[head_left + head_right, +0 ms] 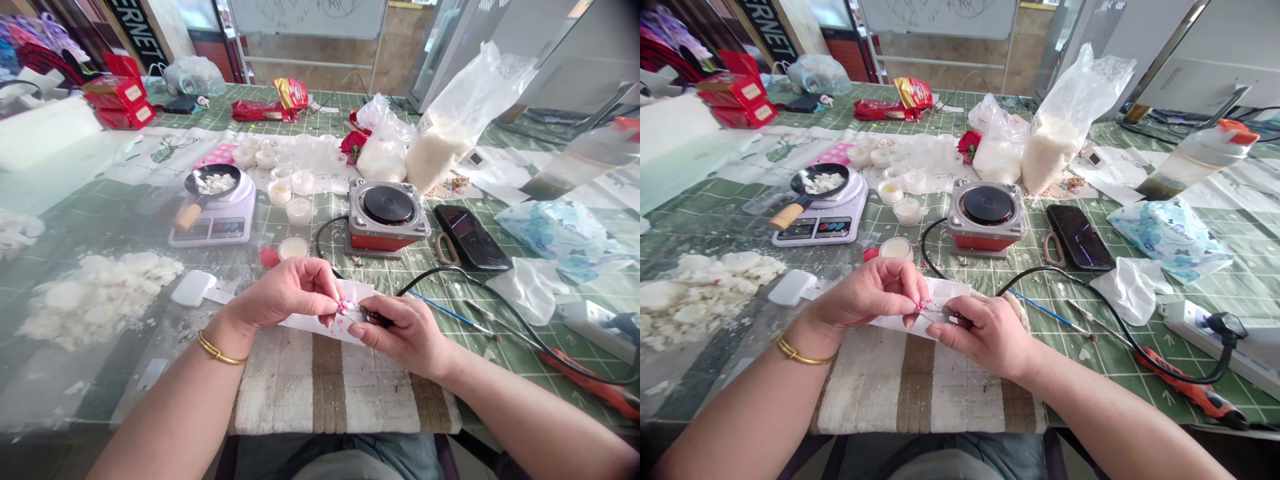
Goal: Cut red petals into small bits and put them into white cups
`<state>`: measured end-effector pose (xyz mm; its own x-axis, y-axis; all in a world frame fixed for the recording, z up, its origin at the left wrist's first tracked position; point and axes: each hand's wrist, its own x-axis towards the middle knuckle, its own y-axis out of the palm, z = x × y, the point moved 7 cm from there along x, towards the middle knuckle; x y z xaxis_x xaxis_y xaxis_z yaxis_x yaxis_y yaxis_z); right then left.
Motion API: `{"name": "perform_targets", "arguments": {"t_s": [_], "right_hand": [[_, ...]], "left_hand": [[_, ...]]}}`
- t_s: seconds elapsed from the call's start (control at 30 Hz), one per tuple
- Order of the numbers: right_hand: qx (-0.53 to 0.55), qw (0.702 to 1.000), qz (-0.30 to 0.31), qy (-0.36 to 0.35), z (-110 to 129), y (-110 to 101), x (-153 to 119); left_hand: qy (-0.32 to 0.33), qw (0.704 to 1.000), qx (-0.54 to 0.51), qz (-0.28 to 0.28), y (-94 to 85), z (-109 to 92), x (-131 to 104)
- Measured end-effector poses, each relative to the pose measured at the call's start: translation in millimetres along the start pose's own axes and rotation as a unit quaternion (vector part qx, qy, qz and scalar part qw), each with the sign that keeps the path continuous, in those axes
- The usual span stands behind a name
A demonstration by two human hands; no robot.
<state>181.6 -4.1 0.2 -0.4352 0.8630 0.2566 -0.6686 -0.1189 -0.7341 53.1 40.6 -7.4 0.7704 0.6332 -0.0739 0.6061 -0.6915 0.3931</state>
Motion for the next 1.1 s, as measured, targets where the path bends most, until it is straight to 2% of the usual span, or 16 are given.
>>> {"name": "perform_targets", "arguments": {"t_s": [0.2, 0.5, 1.1], "right_hand": [[-0.017, 1.0, 0.0, -0.003, 0.8, -0.7, -0.5], [-0.004, 1.0, 0.005, 0.015, -2.3, -0.1, -1.1], [-0.005, 1.0, -0.005, -0.004, 1.6, -2.0, -0.5]], "left_hand": [[0.002, 1.0, -0.001, 0.005, 0.7, -0.1, 0.2], [0.041, 0.998, 0.009, -0.042, -4.8, -3.5, 3.3], [0.034, 0.999, 0.005, -0.027, -3.6, -2.9, 1.9]]}}
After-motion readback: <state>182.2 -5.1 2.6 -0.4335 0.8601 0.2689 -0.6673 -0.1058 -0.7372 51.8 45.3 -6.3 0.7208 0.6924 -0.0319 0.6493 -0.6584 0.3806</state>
